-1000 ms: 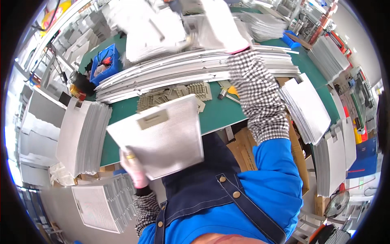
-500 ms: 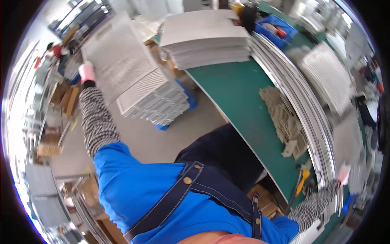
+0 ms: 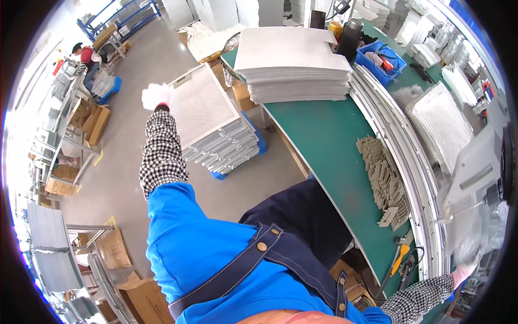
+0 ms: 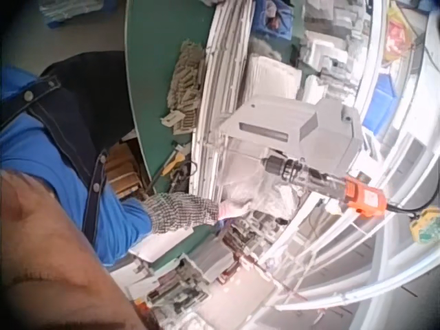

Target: The person assembles white mesh panels by inserting mesh sheets into white frames. They pick up a mesh sheet, align it with a frame, and press the edges to secure it. The person repeats this process for multiple units, stacking the finished panels on the table.

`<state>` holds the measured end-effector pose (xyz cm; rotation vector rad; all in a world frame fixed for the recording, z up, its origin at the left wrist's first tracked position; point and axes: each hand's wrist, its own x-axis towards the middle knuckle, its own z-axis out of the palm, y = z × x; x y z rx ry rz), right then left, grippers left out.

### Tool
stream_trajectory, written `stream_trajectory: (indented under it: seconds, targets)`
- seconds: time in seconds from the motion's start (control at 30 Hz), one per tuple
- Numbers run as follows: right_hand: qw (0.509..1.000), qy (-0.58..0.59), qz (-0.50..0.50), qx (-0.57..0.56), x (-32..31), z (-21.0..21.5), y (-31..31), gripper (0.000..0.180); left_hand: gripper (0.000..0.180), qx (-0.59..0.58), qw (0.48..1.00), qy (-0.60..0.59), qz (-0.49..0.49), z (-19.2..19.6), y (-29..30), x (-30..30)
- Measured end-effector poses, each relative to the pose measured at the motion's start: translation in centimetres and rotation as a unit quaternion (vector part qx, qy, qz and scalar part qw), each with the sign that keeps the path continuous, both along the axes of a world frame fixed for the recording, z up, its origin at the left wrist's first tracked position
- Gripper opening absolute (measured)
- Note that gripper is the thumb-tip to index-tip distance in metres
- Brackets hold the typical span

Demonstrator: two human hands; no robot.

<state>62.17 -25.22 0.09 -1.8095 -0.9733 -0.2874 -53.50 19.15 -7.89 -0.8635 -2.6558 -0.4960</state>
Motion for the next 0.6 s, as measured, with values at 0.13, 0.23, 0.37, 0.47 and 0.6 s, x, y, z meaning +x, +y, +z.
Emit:
stream_trajectory:
  seconds: [0.13,0.23,0.37,0.47,0.6]
  targets:
    - [0.980,0.152,-0.017,0.129,-5.2,1.0,-0.2,0.057,0.034,0.250,0.882,0.181,-0.356,6.1,7.5,11.4]
    - [0.990,0.105,-0.079,0.044,-10.4,1.4,-0.1,0.065,0.030,0.187,0.781,0.138,-0.580,8.1,13.5,23.8]
    - [0.945,0.212,-0.008,0.249,-15.2,1.9,-1.8,0.063,0.053,-0.033,0.604,0.069,-0.793,7.8,16.5,38.3]
    - [0.929,0.235,-0.076,0.277,-17.3,2.6,-5.4,0.058,0.089,-0.155,0.661,0.014,-0.735,6.4,16.1,43.9]
    - [0.955,0.177,-0.104,0.216,-19.8,3.3,-10.5,0.056,0.072,-0.089,0.601,-0.076,-0.791,7.9,16.9,43.6]
